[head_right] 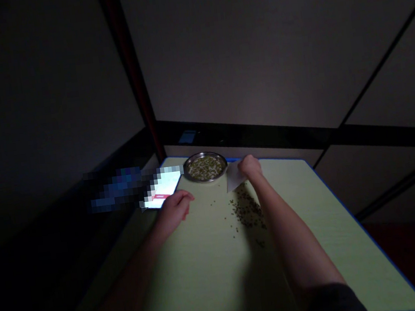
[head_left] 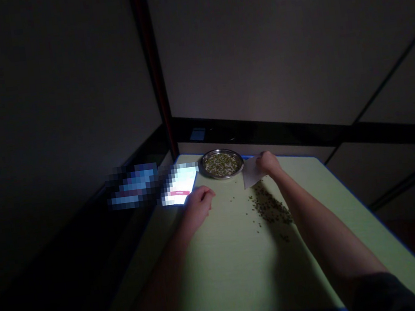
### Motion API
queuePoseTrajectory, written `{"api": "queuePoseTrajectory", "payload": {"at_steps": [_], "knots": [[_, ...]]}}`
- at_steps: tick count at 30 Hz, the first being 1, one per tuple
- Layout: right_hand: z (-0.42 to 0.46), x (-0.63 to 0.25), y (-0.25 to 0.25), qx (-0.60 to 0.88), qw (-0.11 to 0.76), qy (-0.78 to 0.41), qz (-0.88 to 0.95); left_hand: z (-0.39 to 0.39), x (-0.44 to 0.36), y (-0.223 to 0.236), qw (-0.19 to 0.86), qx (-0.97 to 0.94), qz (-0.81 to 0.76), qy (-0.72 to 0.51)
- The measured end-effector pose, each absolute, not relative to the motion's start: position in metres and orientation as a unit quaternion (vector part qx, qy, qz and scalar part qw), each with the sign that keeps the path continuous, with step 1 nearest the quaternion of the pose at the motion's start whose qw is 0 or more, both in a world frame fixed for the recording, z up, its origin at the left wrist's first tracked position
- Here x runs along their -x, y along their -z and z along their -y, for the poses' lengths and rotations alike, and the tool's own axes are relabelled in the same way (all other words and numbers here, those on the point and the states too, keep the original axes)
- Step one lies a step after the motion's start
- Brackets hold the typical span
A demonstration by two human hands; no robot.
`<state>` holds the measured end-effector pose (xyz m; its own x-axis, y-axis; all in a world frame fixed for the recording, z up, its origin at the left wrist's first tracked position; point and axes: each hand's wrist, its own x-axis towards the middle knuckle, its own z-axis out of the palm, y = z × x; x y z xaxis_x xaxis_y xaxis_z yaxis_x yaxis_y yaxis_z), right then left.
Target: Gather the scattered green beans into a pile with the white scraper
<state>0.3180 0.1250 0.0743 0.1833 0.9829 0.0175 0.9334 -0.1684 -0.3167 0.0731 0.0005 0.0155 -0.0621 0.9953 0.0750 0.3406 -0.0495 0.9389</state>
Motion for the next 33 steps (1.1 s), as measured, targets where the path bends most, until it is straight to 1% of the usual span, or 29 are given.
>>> {"api": "queuePoseTrajectory", "payload": {"at_steps": [7,15,33], "knots": [[-0.13,-0.318,-0.068,0.731,0.105,-0.108,0.665,-0.002,-0.072,-0.015,0.369,-0.568,-0.59,-0.439],[-0.127,-0.324,-0.067,0.699,0.104,-0.121,0.697,0.0,-0.073,-0.02,0.365,-0.565,-0.6,-0.434],[-0.096,-0.311,-0.07,0.66,0.087,-0.097,0.74,-0.001,-0.073,-0.021,0.365,-0.563,-0.601,-0.434]]}}
